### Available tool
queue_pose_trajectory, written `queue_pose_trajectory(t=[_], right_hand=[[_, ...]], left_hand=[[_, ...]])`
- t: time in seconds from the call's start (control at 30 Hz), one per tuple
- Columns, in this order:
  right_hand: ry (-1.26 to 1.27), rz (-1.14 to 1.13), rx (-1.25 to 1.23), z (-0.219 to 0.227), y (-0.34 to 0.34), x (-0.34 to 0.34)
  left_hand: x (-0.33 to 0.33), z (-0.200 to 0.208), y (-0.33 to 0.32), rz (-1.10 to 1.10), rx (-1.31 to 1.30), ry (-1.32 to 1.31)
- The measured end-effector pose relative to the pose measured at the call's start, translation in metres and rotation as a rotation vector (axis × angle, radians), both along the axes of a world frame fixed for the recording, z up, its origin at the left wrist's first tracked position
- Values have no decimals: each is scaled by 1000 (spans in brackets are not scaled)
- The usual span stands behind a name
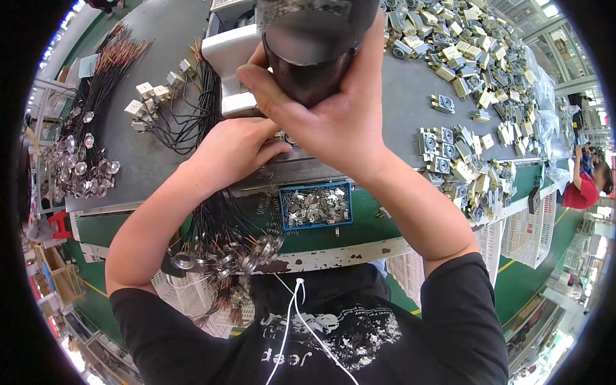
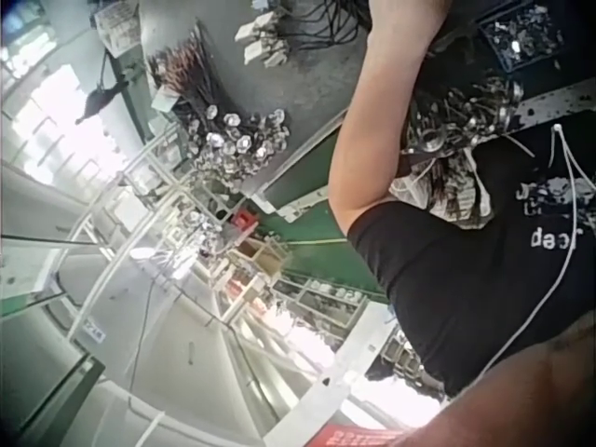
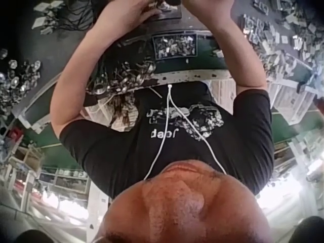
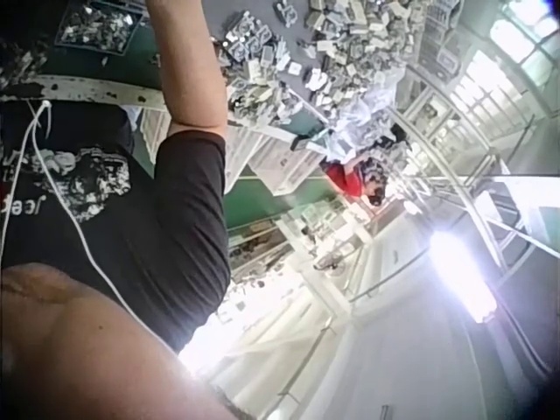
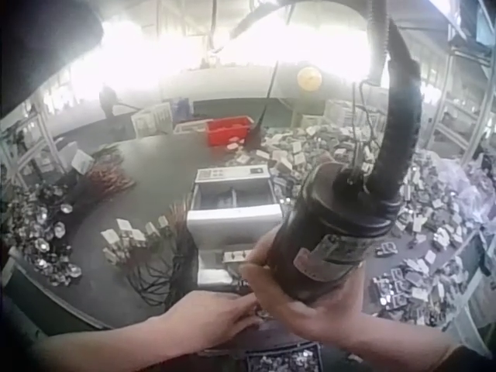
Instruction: Assembling wiring harnesses to electronic components using a specialized pressing tool.
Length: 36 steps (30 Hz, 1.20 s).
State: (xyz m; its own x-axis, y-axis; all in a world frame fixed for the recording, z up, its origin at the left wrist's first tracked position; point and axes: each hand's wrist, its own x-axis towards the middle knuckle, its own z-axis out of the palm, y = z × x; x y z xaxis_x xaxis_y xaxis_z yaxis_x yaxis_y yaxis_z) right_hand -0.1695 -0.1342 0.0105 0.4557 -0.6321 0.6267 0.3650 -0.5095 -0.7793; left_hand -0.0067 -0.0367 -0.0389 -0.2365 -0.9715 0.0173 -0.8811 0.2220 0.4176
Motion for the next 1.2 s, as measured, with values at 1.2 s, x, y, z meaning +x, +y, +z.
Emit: queue_pose_trajectory(t=[1.2], right_hand=[[-82,-195,162,45,14,40]], left_hand=[[-45,-9,26,-534,38,-81]])
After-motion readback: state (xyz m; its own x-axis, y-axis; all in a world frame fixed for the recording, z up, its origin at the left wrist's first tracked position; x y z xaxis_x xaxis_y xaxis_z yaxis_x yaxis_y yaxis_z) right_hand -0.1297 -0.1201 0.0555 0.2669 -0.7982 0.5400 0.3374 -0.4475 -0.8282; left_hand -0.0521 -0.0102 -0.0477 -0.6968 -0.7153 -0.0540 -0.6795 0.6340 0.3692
